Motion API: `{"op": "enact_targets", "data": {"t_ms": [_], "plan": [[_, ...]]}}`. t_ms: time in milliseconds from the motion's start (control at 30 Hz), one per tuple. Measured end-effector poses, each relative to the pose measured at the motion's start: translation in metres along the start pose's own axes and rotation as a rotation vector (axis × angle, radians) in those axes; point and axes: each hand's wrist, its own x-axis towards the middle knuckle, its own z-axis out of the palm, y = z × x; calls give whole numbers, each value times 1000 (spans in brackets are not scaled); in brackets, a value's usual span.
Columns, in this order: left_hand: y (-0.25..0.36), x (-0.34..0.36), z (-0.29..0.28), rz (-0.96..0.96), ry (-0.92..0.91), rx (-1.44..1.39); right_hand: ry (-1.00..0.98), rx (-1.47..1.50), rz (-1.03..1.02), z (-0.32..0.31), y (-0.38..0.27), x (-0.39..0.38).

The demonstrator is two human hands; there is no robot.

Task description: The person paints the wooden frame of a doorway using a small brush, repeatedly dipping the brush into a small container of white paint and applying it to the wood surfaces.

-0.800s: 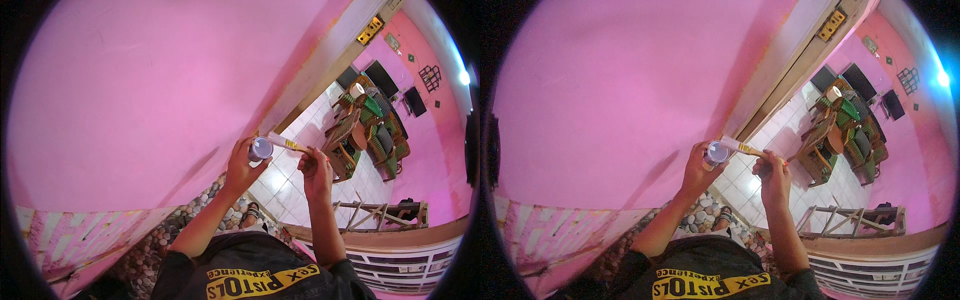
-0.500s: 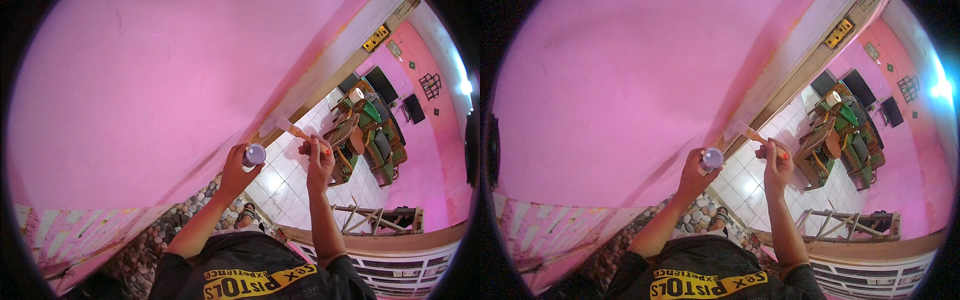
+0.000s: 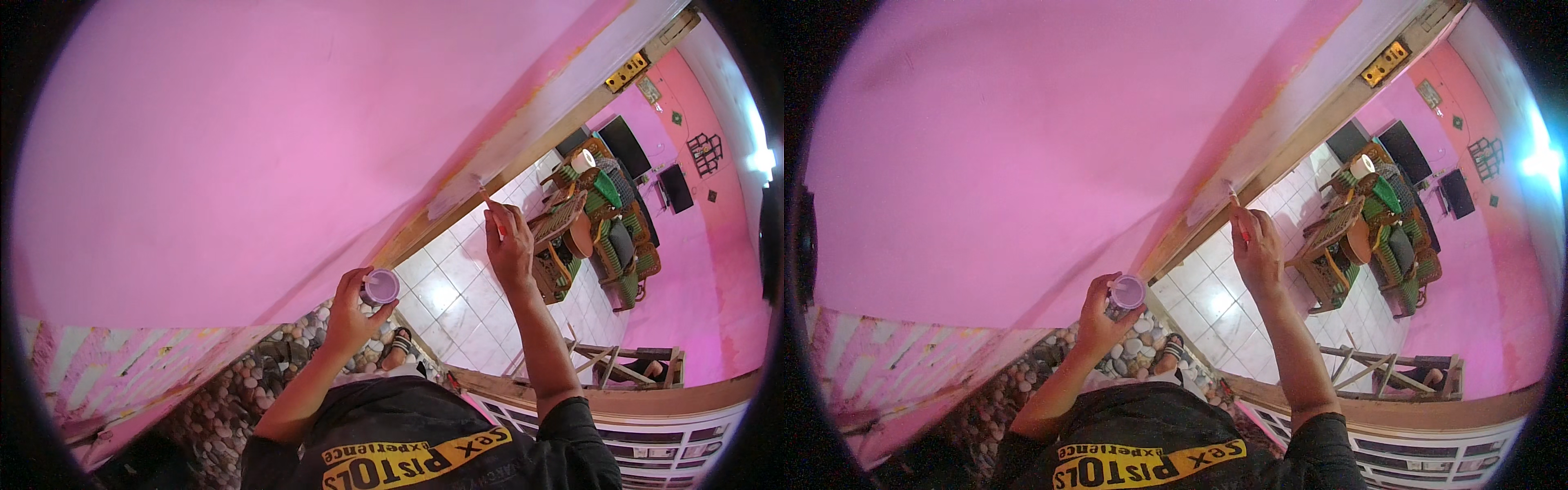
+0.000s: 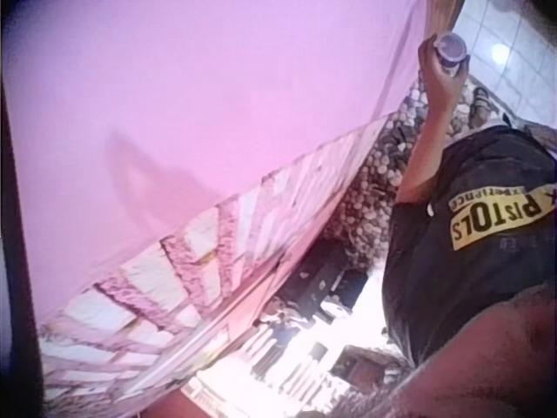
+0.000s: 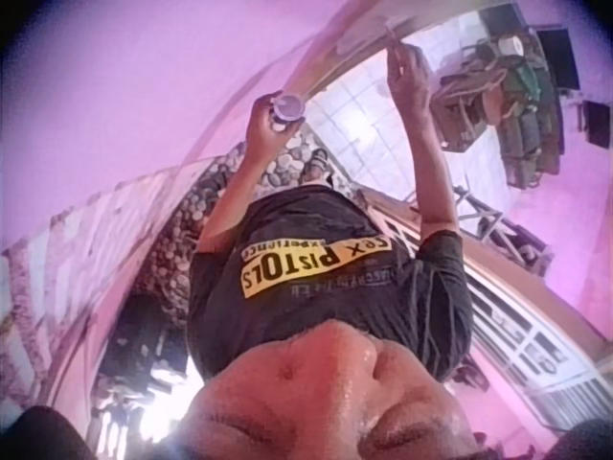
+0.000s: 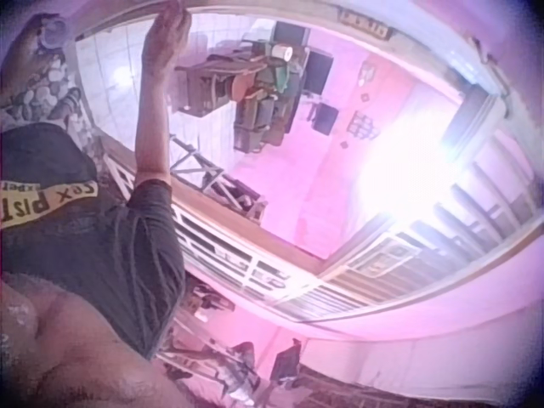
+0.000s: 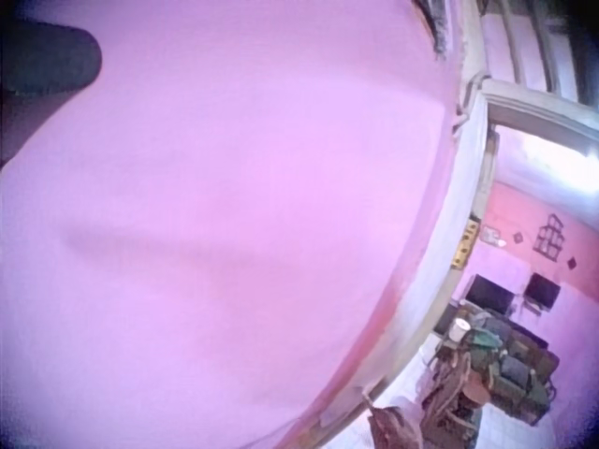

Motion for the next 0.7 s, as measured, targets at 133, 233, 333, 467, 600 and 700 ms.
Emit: {"op": "enact_targets", "data": {"t_ms": [133, 233, 333, 467, 600, 700], "plan": [[-1, -14, -9, 37, 16, 43, -167, 14, -104, 14, -5, -26], [-1, -20, -9, 49, 11, 38, -281, 27, -79, 36, 1, -39], [2, -24, -13, 41, -4, 26, -223, -107, -130, 36, 11, -24], [3, -34, -19, -22, -23, 23, 4, 2, -50, -1, -7, 3], [-3, -44, -15, -21, -31, 37, -181, -21, -123, 9, -17, -18], [4, -41, -12, 0, -54, 21, -310, 67, -55, 38, -5, -33]]}}
